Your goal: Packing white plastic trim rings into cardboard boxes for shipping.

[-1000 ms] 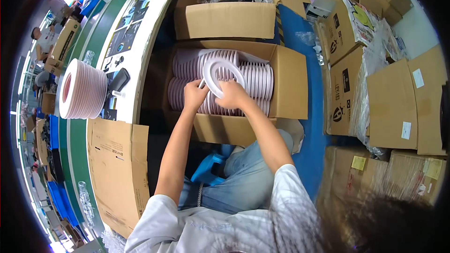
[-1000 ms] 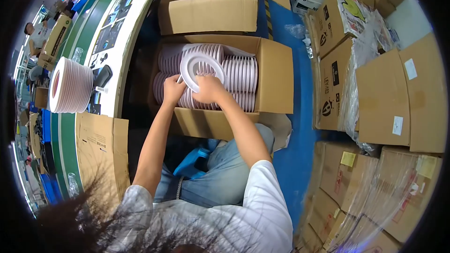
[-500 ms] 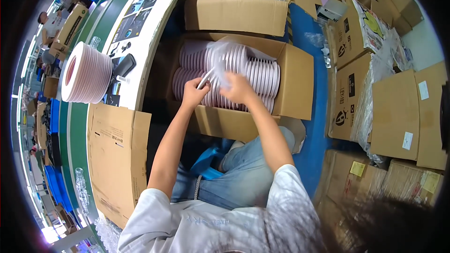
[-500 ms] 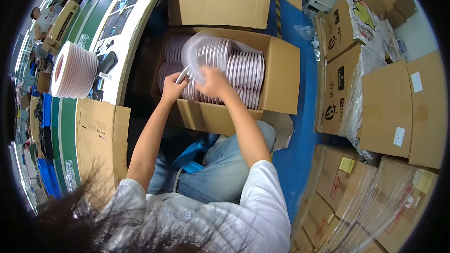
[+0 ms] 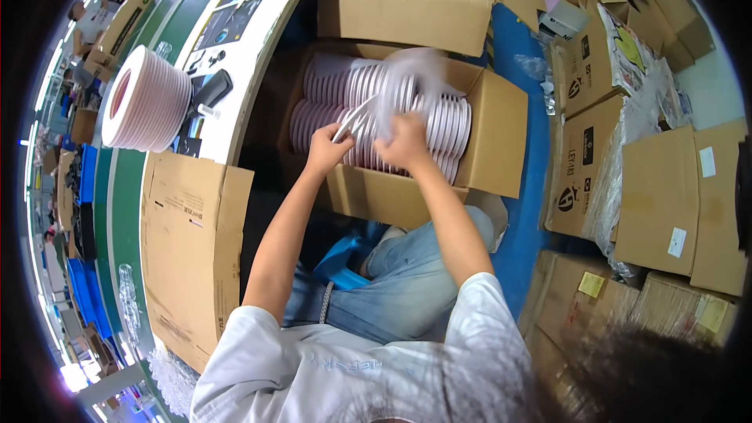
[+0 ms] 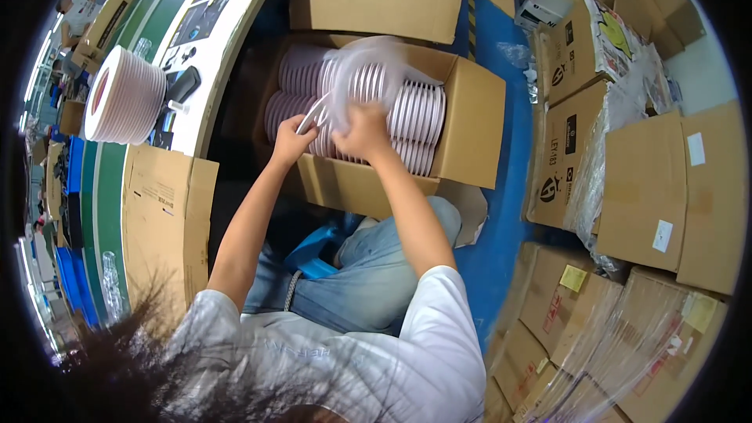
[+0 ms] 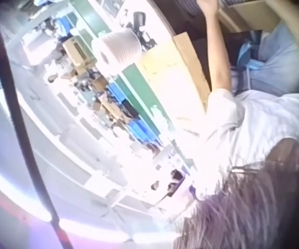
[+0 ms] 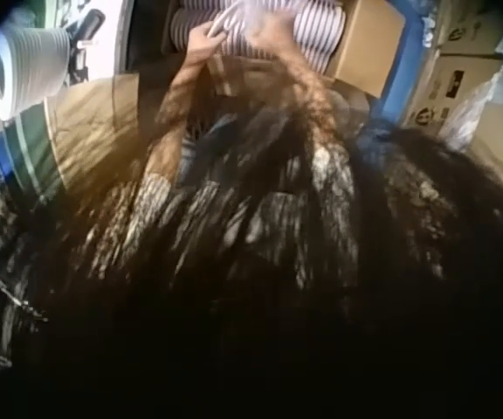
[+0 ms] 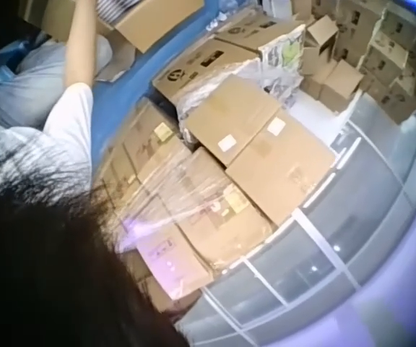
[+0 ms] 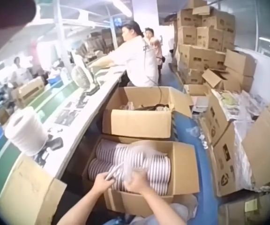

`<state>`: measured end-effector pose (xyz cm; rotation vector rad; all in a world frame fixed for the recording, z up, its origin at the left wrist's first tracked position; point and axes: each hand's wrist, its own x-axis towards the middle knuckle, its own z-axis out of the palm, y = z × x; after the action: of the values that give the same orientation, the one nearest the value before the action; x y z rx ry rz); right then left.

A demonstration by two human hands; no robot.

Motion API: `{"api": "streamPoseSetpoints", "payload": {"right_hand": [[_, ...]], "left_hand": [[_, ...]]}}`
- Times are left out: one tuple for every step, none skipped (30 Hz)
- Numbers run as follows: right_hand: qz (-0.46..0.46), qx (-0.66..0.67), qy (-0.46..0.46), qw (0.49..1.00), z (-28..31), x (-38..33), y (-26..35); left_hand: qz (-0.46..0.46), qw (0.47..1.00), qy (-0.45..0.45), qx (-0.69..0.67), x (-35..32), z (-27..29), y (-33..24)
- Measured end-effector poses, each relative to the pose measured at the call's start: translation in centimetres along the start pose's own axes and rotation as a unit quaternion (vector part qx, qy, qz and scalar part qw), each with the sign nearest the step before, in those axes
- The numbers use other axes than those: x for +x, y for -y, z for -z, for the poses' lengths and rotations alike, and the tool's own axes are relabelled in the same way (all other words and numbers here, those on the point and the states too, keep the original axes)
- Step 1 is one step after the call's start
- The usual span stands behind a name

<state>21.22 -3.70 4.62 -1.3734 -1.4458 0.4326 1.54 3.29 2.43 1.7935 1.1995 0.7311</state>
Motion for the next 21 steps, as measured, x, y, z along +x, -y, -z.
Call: {"api": "streamPoseSetpoints", "payload": {"right_hand": [[-0.041, -0.024, 0.189, 0.981, -0.6, 0.2, -0.6], [-0.030, -0.018, 0.171, 0.985, -1.6, 0.0, -0.4], [-0.024, -0.017, 0.167, 0.986, -1.6, 0.0, -0.6], [-0.090, 0.032, 0.114, 0.989, -1.2, 0.0, -1.0], [-0.157, 0.080, 0.067, 0.982, -0.8, 0.4, -0.8], [-0.166, 0.124, 0.005, 0.978, -0.5, 0.5, -1.5], [-0.170, 0.113, 0.007, 0.979, 0.5, 0.3, -4.2], [-0.245, 0.143, 0.050, 0.958, 0.4, -0.1, -5.6], [-0.313, 0.178, 0.097, 0.928, 0.0, 0.3, -5.4], [-0.342, 0.151, 0.136, 0.917, -0.3, 0.2, -5.1], [-0.368, 0.126, 0.178, 0.904, -0.7, 0.2, -4.0], [-0.349, 0.157, 0.211, 0.899, -1.3, 0.2, -3.7], [-0.345, 0.158, 0.215, 0.900, -1.3, 0.3, -3.3], [-0.359, 0.282, 0.210, 0.864, -1.3, 0.6, -3.0], [-0.369, 0.403, 0.204, 0.813, -1.2, 0.8, -2.7], [-0.386, 0.364, 0.227, 0.817, -0.6, 0.7, -4.3], [-0.384, 0.359, 0.225, 0.820, -0.2, 0.6, -5.5], [-0.393, 0.342, 0.233, 0.821, -0.1, 0.2, -6.1], [-0.403, 0.324, 0.241, 0.821, 0.1, -0.2, -6.8], [-0.361, 0.342, 0.226, 0.837, -0.4, -0.3, -5.5], [-0.362, 0.345, 0.232, 0.835, -0.6, -0.2, -5.2]], "left_hand": [[0.030, 0.999, -0.010, -0.014, 0.3, -0.1, -0.1], [0.036, 0.996, -0.020, 0.081, 0.3, 0.5, 0.2], [0.066, 0.992, -0.048, 0.091, 0.2, 0.9, 0.4], [0.032, 0.993, -0.080, 0.082, 0.0, 1.8, 0.7], [0.001, 0.991, -0.113, 0.072, -0.2, 2.4, 0.3], [-0.024, 0.987, -0.140, 0.072, 0.1, 2.4, -1.6], [-0.050, 0.984, -0.158, 0.063, 0.2, 1.6, -4.5], [-0.106, 0.979, -0.165, 0.048, 0.3, 1.8, -6.8], [-0.206, 0.957, -0.187, 0.079, 0.4, 2.8, -8.0], [-0.247, 0.943, -0.203, 0.091, 0.7, 3.0, -8.9], [-0.285, 0.927, -0.221, 0.108, 0.8, 3.7, -9.8], [-0.359, 0.889, -0.231, 0.167, 0.7, 4.1, -11.5], [-0.371, 0.895, -0.117, 0.218, 1.1, 4.3, -10.2], [-0.314, 0.890, 0.047, 0.328, 1.6, 4.2, -8.8], [-0.240, 0.848, 0.209, 0.423, 2.2, 4.2, -7.6], [-0.243, 0.891, 0.168, 0.346, 3.5, 4.0, -7.3], [-0.250, 0.930, 0.059, 0.264, 4.3, 3.5, -8.0], [-0.216, 0.958, -0.020, 0.185, 4.0, 3.1, -9.1], [-0.177, 0.974, -0.097, 0.103, 3.4, 2.4, -10.2], [-0.217, 0.958, -0.117, 0.149, 2.0, 2.8, -12.1], [-0.216, 0.941, 0.003, 0.260, 2.2, 3.1, -10.7]]}}
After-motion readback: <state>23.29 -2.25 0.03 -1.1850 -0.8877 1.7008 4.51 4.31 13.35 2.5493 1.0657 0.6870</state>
